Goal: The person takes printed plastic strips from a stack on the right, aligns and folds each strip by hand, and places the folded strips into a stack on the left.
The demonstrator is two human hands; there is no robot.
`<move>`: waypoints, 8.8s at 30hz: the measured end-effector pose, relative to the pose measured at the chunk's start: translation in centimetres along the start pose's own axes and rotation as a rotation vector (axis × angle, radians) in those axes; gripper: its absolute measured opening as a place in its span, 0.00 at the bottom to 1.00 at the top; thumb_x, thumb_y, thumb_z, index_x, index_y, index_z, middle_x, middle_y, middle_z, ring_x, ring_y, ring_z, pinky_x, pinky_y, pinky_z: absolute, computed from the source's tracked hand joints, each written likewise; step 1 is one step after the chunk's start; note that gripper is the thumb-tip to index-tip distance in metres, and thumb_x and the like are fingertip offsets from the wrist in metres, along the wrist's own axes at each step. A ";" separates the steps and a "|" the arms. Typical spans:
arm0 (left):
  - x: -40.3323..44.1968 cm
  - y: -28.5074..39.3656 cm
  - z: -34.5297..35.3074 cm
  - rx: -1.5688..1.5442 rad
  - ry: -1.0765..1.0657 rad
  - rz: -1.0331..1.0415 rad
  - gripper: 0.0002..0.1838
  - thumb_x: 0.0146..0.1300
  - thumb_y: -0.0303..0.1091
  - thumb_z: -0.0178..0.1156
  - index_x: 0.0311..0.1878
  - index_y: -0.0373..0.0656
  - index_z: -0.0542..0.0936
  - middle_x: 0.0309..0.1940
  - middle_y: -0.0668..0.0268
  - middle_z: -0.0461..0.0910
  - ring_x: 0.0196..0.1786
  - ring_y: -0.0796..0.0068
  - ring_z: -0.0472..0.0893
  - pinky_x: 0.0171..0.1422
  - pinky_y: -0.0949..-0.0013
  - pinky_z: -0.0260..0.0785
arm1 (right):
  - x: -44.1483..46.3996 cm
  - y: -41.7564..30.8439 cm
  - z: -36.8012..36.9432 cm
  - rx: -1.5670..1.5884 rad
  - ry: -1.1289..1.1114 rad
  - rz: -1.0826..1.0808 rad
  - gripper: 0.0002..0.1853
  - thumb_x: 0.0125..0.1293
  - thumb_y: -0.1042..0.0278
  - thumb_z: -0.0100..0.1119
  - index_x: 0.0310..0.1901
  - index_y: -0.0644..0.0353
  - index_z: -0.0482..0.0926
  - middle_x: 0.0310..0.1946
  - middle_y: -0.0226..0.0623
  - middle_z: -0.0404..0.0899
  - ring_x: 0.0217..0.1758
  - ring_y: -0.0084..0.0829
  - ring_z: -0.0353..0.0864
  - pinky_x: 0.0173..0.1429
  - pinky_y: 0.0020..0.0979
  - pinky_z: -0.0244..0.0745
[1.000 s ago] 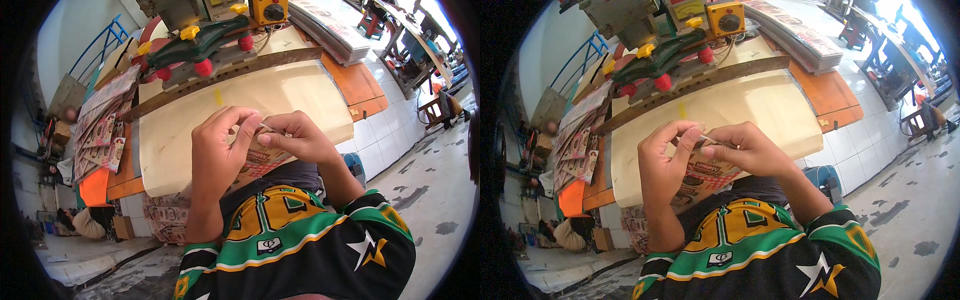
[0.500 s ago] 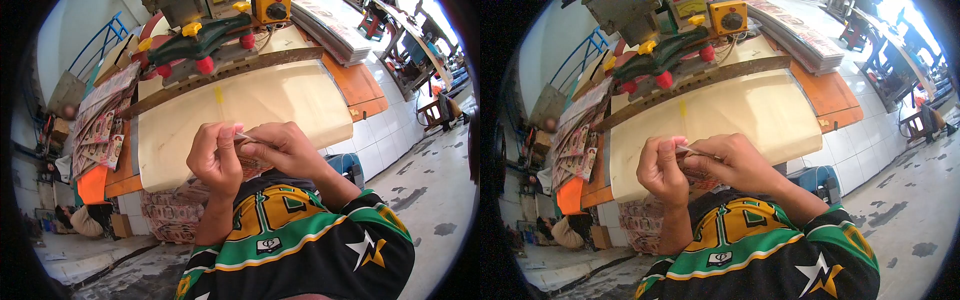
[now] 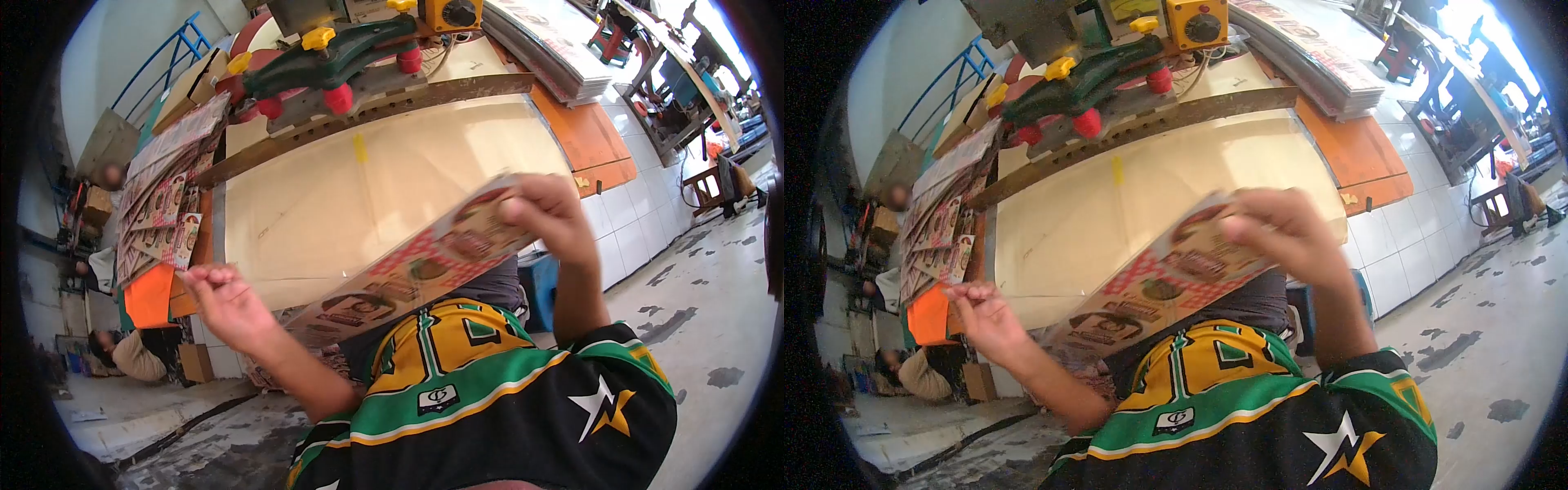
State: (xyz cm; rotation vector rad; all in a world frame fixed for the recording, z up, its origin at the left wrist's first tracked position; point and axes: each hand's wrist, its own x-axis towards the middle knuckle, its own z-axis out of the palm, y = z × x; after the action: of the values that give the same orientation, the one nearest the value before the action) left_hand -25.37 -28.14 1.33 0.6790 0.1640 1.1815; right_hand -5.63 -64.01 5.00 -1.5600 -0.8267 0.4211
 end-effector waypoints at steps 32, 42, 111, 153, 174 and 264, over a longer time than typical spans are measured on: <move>2.7 16.2 -13.4 1.329 -0.376 -0.427 0.22 0.72 0.41 0.66 0.61 0.36 0.82 0.35 0.68 0.82 0.32 0.81 0.78 0.40 0.77 0.70 | -12.0 12.4 -32.8 0.343 0.659 -0.177 0.20 0.82 0.59 0.51 0.64 0.65 0.75 0.55 0.37 0.82 0.58 0.29 0.84 0.64 0.34 0.79; -2.8 8.1 -3.1 1.043 -1.118 -0.918 0.28 0.66 0.37 0.71 0.66 0.36 0.79 0.60 0.55 0.83 0.62 0.66 0.83 0.63 0.63 0.76 | -3.0 12.9 -15.7 0.616 0.497 -0.046 0.19 0.79 0.58 0.55 0.61 0.64 0.77 0.53 0.39 0.84 0.53 0.28 0.87 0.58 0.33 0.85; 10.4 -1.4 -2.3 1.324 -0.517 0.452 0.22 0.81 0.39 0.54 0.68 0.35 0.78 0.61 0.57 0.83 0.64 0.67 0.80 0.70 0.64 0.69 | 6.2 11.2 -35.2 -0.592 1.087 0.209 0.20 0.73 0.55 0.62 0.58 0.60 0.84 0.36 0.33 0.84 0.28 0.19 0.79 0.28 0.24 0.73; 0.1 -4.6 -6.3 1.177 -0.254 0.040 0.19 0.79 0.40 0.57 0.62 0.38 0.83 0.39 0.67 0.86 0.38 0.84 0.77 0.40 0.78 0.68 | 15.1 9.5 -32.9 0.375 1.085 -0.371 0.08 0.73 0.72 0.63 0.49 0.65 0.84 0.46 0.39 0.87 0.46 0.31 0.88 0.49 0.33 0.86; 0.4 -4.6 -6.9 1.065 -0.327 0.011 0.19 0.79 0.38 0.56 0.60 0.32 0.83 0.39 0.62 0.87 0.41 0.81 0.79 0.48 0.74 0.72 | -11.6 11.6 -24.6 0.620 1.117 -0.591 0.21 0.82 0.62 0.50 0.70 0.63 0.71 0.67 0.42 0.75 0.70 0.39 0.75 0.75 0.50 0.70; 10.2 3.5 -9.4 0.870 -0.576 -0.058 0.13 0.73 0.40 0.67 0.46 0.39 0.80 0.41 0.69 0.83 0.43 0.82 0.77 0.51 0.76 0.70 | 0.7 7.4 -13.9 -0.107 0.303 -0.139 0.11 0.74 0.64 0.66 0.47 0.64 0.83 0.37 0.26 0.82 0.46 0.19 0.80 0.55 0.27 0.75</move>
State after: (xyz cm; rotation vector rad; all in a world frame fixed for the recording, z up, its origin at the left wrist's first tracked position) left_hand -28.45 -14.50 -1.88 1.7344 0.2061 0.7813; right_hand 6.38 -73.14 0.47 -1.6040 -0.7239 0.0375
